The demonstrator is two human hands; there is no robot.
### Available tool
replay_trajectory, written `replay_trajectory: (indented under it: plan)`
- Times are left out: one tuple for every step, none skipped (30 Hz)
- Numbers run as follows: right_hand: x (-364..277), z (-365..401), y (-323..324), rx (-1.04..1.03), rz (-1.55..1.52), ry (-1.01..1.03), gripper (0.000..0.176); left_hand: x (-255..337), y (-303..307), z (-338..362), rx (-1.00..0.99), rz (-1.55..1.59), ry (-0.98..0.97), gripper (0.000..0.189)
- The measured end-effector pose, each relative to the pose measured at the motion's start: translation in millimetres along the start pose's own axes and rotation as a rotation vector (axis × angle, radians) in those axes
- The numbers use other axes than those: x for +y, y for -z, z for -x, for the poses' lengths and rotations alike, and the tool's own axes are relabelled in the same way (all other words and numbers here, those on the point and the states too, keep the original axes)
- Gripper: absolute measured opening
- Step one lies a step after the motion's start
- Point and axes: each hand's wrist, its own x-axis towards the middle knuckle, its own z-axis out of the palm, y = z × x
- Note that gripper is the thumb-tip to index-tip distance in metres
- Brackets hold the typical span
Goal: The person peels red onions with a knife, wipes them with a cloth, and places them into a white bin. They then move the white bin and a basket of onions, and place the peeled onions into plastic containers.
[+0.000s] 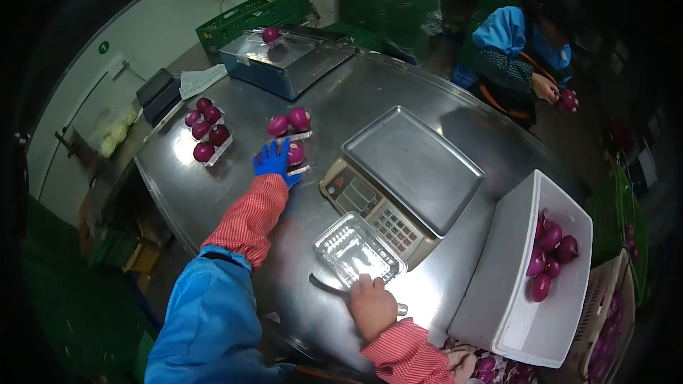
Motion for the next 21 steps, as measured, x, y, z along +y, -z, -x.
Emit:
replay_trajectory:
  plan:
    - [2, 1, -10, -0.036, 0.033, 0.015, 0.025, 10, 3, 6, 0.062, 0.078, -0.005, 0.104]
    - [3, 1, -16, -0.068, 0.066, 0.027, 0.021, 18, 7, 12, 0.127, 0.155, -0.013, 0.103]
    - [5, 0, -15, -0.019, 0.011, 0.006, 0.016, 22, 9, 23, 0.185, 0.192, -0.060, 0.101]
    - [7, 1, -13, 0.013, -0.028, 0.000, 0.016, 19, 5, 34, 0.217, 0.214, -0.105, 0.100]
    - [10, 2, -10, 0.047, -0.066, -0.009, 0.017, 17, 1, 44, 0.249, 0.237, -0.155, 0.099]
    - [12, 2, -6, 0.082, -0.104, -0.022, 0.017, 15, -1, 54, 0.282, 0.260, -0.208, 0.098]
    - [11, 3, -1, 0.113, -0.142, -0.045, 0.021, 15, -2, 65, 0.304, 0.286, -0.239, 0.097]
    - [10, 5, -2, 0.159, -0.158, -0.050, 0.021, 13, -2, 77, 0.325, 0.312, -0.271, 0.096]
    - [10, 7, -4, 0.208, -0.174, -0.055, 0.021, 12, 0, 87, 0.347, 0.337, -0.302, 0.096]
    - [10, 9, -4, 0.257, -0.189, -0.060, 0.021, 13, 4, 95, 0.340, 0.366, -0.318, 0.094]
    - [9, 11, -1, 0.268, -0.182, -0.068, 0.023, 14, 8, 104, 0.334, 0.396, -0.334, 0.092]
    - [8, 12, 3, 0.254, -0.187, -0.053, 0.021, 16, 12, 111, 0.323, 0.426, -0.353, 0.090]
    - [9, 14, 8, 0.237, -0.194, -0.047, 0.019, 16, 15, 116, 0.352, 0.453, -0.401, 0.088]
    - [11, 18, 12, 0.218, -0.199, -0.053, 0.017, 15, 17, 120, 0.374, 0.485, -0.457, 0.085]
    - [13, 21, 14, 0.304, -0.162, -0.017, 0.015, 16, 18, 123, 0.393, 0.524, -0.518, 0.083]
    - [14, 29, 23, 0.338, -0.166, -0.015, 0.015, 19, 22, 129, 0.395, 0.553, -0.537, 0.079]
    - [14, 39, 35, 0.375, -0.168, -0.017, 0.015, 22, 32, 135, 0.396, 0.583, -0.560, 0.075]
    - [16, 51, 45, 0.416, -0.167, -0.025, 0.014, 27, 44, 139, 0.396, 0.615, -0.589, 0.072]
    - [20, 67, 50, 0.402, -0.167, -0.026, 0.013, 31, 54, 141, 0.378, 0.638, -0.620, 0.067]
    - [23, 85, 51, 0.388, -0.173, -0.019, 0.013, 38, 63, 143, 0.358, 0.664, -0.657, 0.061]
    - [26, 105, 51, 0.378, -0.174, -0.017, 0.012, 45, 69, 145, 0.325, 0.759, -0.689, 0.060]
